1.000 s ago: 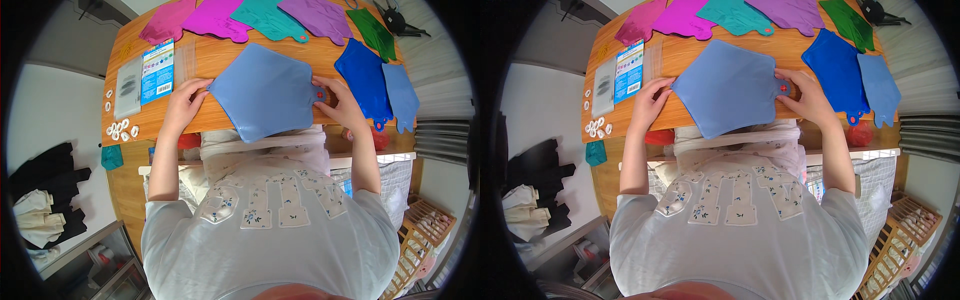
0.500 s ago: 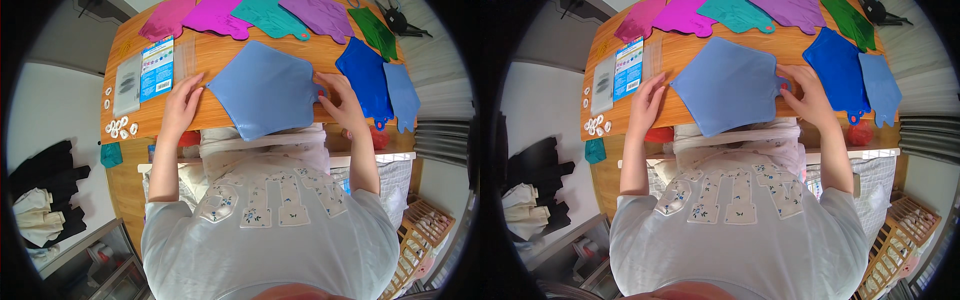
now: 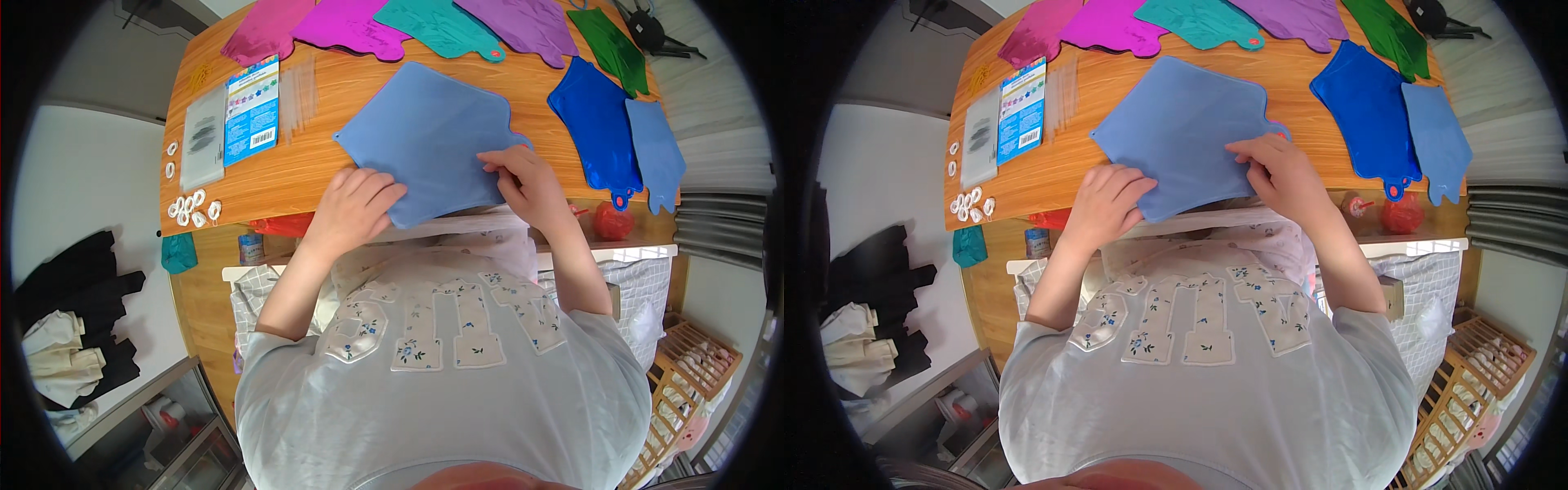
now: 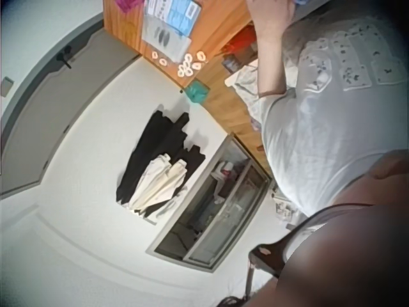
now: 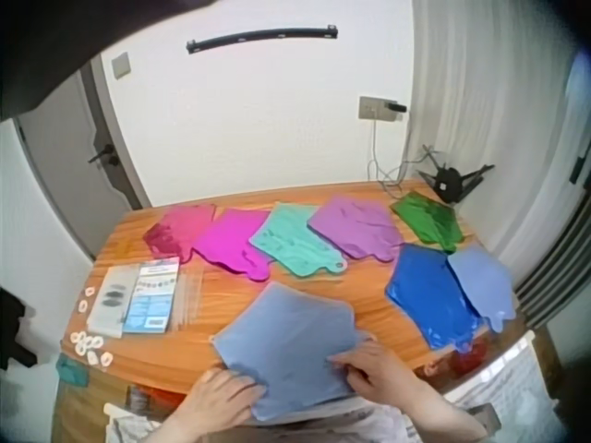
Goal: Folding and organizing various colored plastic or fabric sheets into pouches.
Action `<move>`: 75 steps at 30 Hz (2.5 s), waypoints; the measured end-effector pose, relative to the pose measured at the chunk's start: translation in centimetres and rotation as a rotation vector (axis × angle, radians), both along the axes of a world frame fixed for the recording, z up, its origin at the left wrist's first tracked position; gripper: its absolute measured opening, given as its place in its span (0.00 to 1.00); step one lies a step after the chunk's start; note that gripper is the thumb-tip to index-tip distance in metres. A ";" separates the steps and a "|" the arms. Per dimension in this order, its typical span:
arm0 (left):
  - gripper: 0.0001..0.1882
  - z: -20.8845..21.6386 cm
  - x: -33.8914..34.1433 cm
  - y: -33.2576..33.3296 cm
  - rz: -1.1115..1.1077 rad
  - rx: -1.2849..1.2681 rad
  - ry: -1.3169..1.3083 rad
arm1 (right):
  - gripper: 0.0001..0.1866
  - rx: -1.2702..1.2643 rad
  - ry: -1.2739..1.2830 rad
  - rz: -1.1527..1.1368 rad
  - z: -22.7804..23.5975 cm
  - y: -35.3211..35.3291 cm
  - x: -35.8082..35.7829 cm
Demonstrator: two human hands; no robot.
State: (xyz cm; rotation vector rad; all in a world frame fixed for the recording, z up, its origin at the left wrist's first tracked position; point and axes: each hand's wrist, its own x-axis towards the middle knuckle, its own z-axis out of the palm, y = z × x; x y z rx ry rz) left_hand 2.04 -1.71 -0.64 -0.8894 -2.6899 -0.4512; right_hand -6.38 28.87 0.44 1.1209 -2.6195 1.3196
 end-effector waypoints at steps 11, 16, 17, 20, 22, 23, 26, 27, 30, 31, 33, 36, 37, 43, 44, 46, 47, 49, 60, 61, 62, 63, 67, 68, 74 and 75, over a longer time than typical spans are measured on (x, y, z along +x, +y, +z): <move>0.06 0.7 -1.7 1.5 0.243 0.301 -0.163 | 0.17 -0.031 0.058 0.004 0.5 0.1 0.1; 0.09 1.3 -2.4 2.0 0.345 0.354 -0.259 | 0.16 -0.108 -0.144 -0.156 0.6 -0.8 0.1; 0.10 1.3 -2.5 2.0 0.358 0.363 -0.273 | 0.15 -0.093 -0.187 -0.161 0.3 -0.6 -0.3; 0.11 1.5 -2.8 2.2 0.375 0.373 -0.296 | 0.14 -0.063 -0.271 -0.171 -0.4 -0.5 -1.0; 0.12 1.6 -3.0 2.2 0.379 0.372 -0.316 | 0.11 -0.090 -0.228 -0.182 -0.7 -0.7 -1.1; 0.12 1.6 -3.1 2.2 0.379 0.372 -0.315 | 0.10 -0.104 -0.207 -0.187 -0.7 -0.7 -1.1; 0.10 1.4 -3.3 2.0 0.404 0.345 -0.383 | 0.09 -0.080 -0.229 -0.204 -0.5 -0.9 -1.2; 0.10 1.3 -3.3 2.1 0.405 0.345 -0.382 | 0.09 -0.069 -0.241 -0.213 -0.4 -1.0 -1.1; 0.12 0.7 -3.4 3.0 0.532 0.451 -0.213 | 0.09 -0.039 -0.230 -0.210 0.0 -1.3 -1.1; 0.12 0.9 -3.4 3.4 0.532 0.451 -0.213 | 0.10 -0.024 -0.226 -0.209 0.1 -1.4 -1.1; 0.19 1.7 -2.7 4.5 0.614 0.339 -0.119 | 0.10 -0.023 -0.219 -0.210 0.1 -1.4 -1.1; 0.25 1.6 -1.1 5.6 0.541 0.212 -0.016 | 0.10 -0.023 -0.207 -0.204 0.1 -1.4 -1.1; 0.28 1.4 -0.4 5.8 0.428 0.142 0.039 | 0.10 -0.029 -0.210 -0.204 0.1 -1.4 -1.1; 0.33 -0.9 0.8 6.7 0.247 0.085 -0.022 | 0.10 -0.020 -0.187 -0.209 0.0 -1.5 -1.1; 0.33 -1.1 0.8 6.6 0.244 0.089 -0.033 | 0.10 -0.020 -0.189 -0.207 0.0 -1.5 -1.1; 0.34 -1.3 0.6 6.5 0.233 0.097 -0.052 | 0.10 -0.027 -0.166 -0.207 -0.2 -1.6 -1.1; 0.34 -1.4 0.6 6.5 0.232 0.098 -0.052 | 0.10 -0.030 -0.155 -0.206 -0.3 -1.6 -1.1; 0.34 -1.5 0.6 6.6 0.237 0.099 -0.051 | 0.10 -0.022 -0.153 -0.209 -0.3 -1.6 -1.0; 0.34 -2.2 0.4 6.3 0.226 0.078 -0.013 | 0.23 0.229 0.458 -0.153 -0.5 -4.5 4.2; 0.34 -2.2 0.4 6.2 0.224 0.061 -0.007 | 0.24 0.260 0.419 -0.132 -1.4 -4.7 4.5; 0.35 -2.3 0.3 6.1 0.228 0.043 -0.001 | 0.25 0.289 0.381 -0.106 -2.1 -5.0 4.7; 0.35 -2.3 0.3 6.2 0.222 0.046 0.000 | 0.26 0.317 0.342 -0.081 -2.5 -5.0 4.8; 0.37 -1.9 0.4 6.3 0.239 0.060 -0.013 | 0.25 0.398 0.301 -0.174 -2.2 -3.0 4.5; 0.38 -1.7 0.4 6.3 0.240 0.055 -0.013 | 0.25 0.399 0.301 -0.177 -2.1 -2.4 4.5; 0.41 -1.9 0.5 6.2 0.240 0.048 -0.003 | 0.23 0.553 0.339 -0.318 -1.0 0.4 5.2; 0.41 -2.0 0.4 6.1 0.235 0.048 0.002 | 0.22 0.585 0.363 -0.347 -0.8 0.5 5.2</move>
